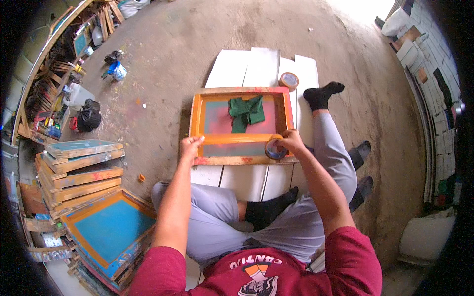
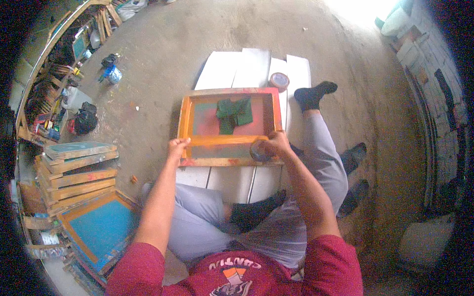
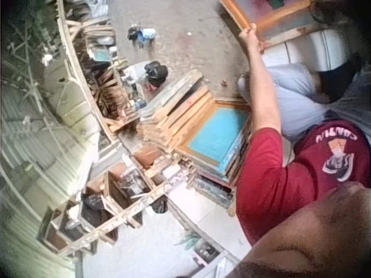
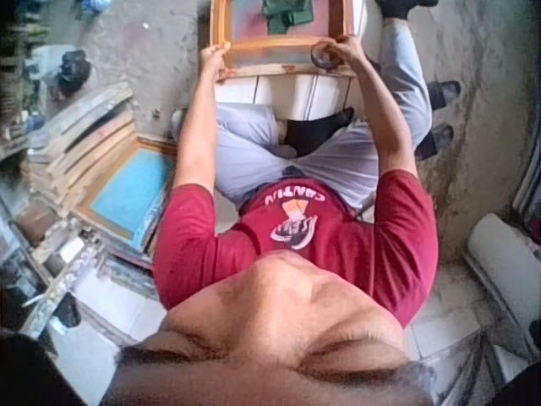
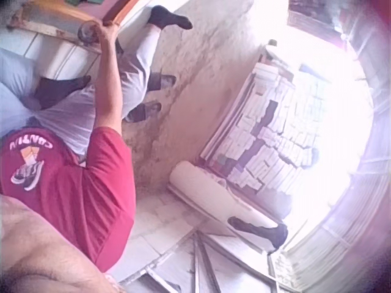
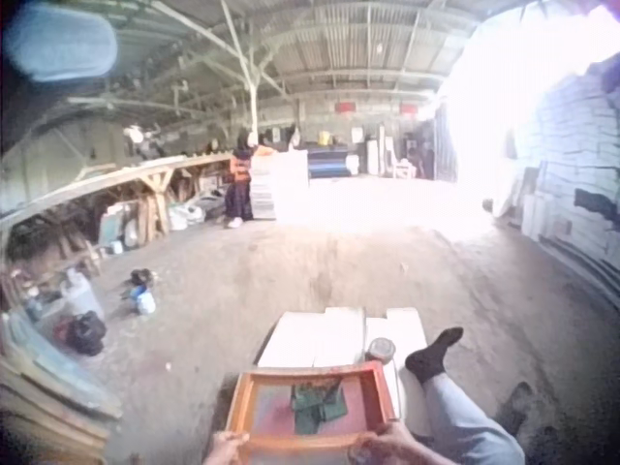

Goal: The person sits on the floor and applies orange tape to the edges of a screen-printing frame, then wipes the mesh with a green cloth. They repeat the taping and wiping process on a second frame.

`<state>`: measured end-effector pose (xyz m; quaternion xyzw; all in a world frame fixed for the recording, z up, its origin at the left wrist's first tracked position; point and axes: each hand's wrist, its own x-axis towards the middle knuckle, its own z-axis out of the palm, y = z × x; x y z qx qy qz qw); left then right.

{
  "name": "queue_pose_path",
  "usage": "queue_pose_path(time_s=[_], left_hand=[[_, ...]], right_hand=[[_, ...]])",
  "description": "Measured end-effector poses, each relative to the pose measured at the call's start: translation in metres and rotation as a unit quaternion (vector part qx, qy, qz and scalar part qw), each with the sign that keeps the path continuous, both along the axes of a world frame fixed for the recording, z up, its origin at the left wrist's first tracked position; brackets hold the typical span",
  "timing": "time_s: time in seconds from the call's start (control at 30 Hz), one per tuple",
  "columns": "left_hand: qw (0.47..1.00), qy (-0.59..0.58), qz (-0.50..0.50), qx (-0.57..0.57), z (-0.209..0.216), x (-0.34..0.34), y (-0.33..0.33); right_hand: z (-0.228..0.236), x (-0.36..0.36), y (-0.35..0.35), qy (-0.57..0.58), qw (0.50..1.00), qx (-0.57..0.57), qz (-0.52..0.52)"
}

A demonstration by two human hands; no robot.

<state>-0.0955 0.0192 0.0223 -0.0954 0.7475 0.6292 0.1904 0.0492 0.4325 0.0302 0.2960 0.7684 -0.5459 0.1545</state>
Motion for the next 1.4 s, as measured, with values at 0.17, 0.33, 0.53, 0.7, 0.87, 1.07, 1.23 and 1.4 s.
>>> queue_pose_path(time_s=[0.17,0.33,0.53,0.7,0.87,1.07,1.23,1.4], left_hand=[[0.996,0.03,-0.054,0.059,0.042,-0.012,-0.022],[0.994,0.055,-0.051,0.078,0.074,0.007,-0.015],[0.997,-0.009,-0.055,0.062,0.05,0.03,-0.039],[0.996,-0.051,-0.034,0.062,0.012,0.041,-0.054],[0.997,-0.031,-0.067,-0.035,-0.019,0.046,-0.075],[0.993,-0.019,-0.082,-0.077,-0.027,0.049,-0.062],[1.0,-0.005,-0.016,0.02,-0.026,0.046,-0.06],[1.0,-0.019,-0.007,0.009,-0.019,0.041,-0.057]], right_hand=[[0.104,0.011,-0.015,0.17,0.959,0.186,0.128],[0.121,0.039,0.008,0.248,0.942,0.151,0.169],[0.109,0.076,0.04,0.175,0.88,0.32,0.303],[0.106,0.109,0.049,0.137,0.945,0.222,0.199],[0.1,0.115,0.046,0.146,0.957,0.172,0.185],[0.101,0.117,0.045,0.156,0.931,0.239,0.227],[0.124,0.097,0.047,0.163,0.948,0.191,0.194],[0.115,0.095,0.063,0.197,0.948,0.165,0.187]])
